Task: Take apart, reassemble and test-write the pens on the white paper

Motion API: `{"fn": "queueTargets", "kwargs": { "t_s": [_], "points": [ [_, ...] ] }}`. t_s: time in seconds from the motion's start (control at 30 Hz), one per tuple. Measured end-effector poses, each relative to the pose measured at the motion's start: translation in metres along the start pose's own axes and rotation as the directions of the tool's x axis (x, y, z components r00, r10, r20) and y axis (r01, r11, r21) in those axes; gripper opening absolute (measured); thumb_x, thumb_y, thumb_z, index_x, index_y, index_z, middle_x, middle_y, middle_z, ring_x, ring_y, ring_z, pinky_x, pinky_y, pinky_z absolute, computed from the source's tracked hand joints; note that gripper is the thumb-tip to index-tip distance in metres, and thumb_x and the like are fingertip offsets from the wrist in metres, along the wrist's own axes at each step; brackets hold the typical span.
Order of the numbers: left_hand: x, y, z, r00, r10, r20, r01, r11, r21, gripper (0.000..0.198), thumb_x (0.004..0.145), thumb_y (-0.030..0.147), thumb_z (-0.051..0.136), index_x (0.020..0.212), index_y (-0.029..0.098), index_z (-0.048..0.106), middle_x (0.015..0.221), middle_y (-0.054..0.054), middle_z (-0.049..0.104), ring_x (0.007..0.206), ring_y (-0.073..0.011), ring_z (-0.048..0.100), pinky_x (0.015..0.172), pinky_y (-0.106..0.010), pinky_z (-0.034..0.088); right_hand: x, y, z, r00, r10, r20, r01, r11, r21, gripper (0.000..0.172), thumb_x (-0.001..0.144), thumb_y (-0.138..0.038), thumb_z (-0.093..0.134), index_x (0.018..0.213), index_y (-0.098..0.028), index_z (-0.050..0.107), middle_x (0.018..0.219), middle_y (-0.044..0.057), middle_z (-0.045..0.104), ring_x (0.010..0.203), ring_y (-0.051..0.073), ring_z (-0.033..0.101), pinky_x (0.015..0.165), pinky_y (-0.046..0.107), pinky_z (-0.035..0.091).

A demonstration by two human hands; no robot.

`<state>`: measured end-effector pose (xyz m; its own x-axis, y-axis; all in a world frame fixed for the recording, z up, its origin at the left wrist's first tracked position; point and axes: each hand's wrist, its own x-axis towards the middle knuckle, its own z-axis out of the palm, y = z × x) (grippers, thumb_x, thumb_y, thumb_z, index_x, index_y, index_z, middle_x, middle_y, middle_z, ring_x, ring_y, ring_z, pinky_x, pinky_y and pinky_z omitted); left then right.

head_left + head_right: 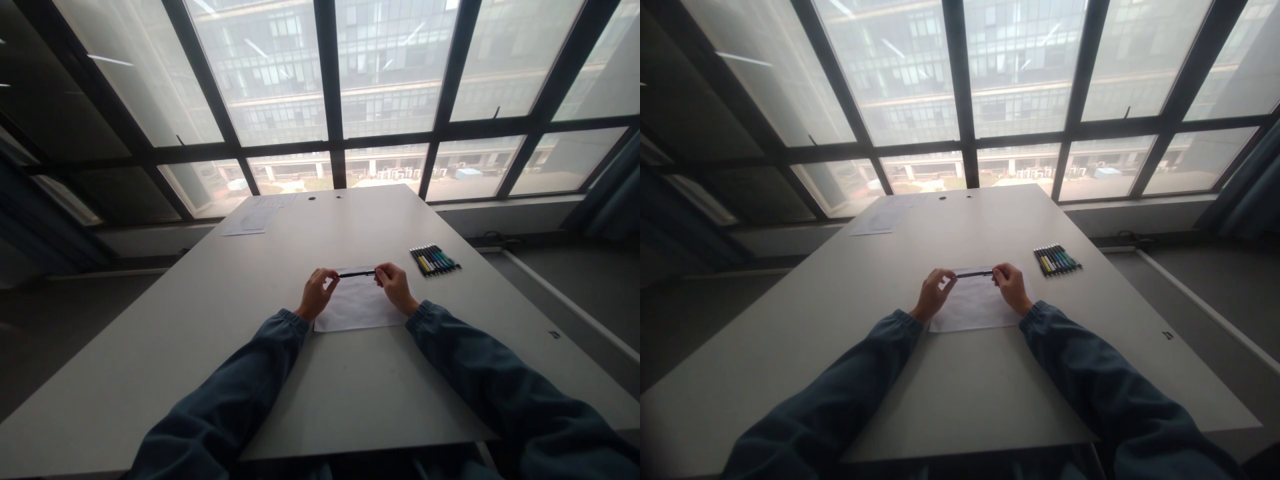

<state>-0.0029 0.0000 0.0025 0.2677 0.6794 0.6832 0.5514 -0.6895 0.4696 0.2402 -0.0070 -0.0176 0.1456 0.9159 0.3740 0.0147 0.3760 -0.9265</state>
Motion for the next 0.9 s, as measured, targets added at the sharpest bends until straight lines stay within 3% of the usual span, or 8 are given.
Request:
{"fn": "queueTargets", "kwargs": {
  "t_s": [0.53, 0.9],
  "points": [
    [-0.0011, 0.0001, -0.0002, 0.998, -0.033, 0.046, 0.032, 0.999, 0.020, 0.026, 0.098, 0.035, 0.049, 0.081, 0.019, 0.060, 0.078, -0.003, 0.063, 0.071, -0.0147, 0.057, 0.067, -0.027, 0.048, -0.0001, 0.0049, 0.0004, 1.000, -0.024, 0.008, 0.023, 1.000, 0.017, 0.031, 0.083, -0.048, 0.067, 0.084, -0.017, 0.063, 0.062, 0.001, 0.062, 0.052, 0.013, 0.054, 0.049, 0.026, 0.044],
    [-0.0025, -0.0028, -0.0005, 0.988, -0.106, 0.117, 0.105, 0.994, 0.016, 0.045, 0.099, 0.041, 0.041, 0.065, 0.017, 0.056, 0.057, 0.001, 0.055, 0.054, -0.0116, 0.052, 0.057, -0.023, 0.039, -0.0010, -0.0004, 0.0015, 0.999, -0.031, 0.023, 0.030, 0.999, 0.039, 0.031, 0.082, -0.048, 0.068, 0.084, -0.018, 0.062, 0.061, 0.001, 0.062, 0.052, 0.013, 0.054, 0.049, 0.026, 0.044]
  ]
}}
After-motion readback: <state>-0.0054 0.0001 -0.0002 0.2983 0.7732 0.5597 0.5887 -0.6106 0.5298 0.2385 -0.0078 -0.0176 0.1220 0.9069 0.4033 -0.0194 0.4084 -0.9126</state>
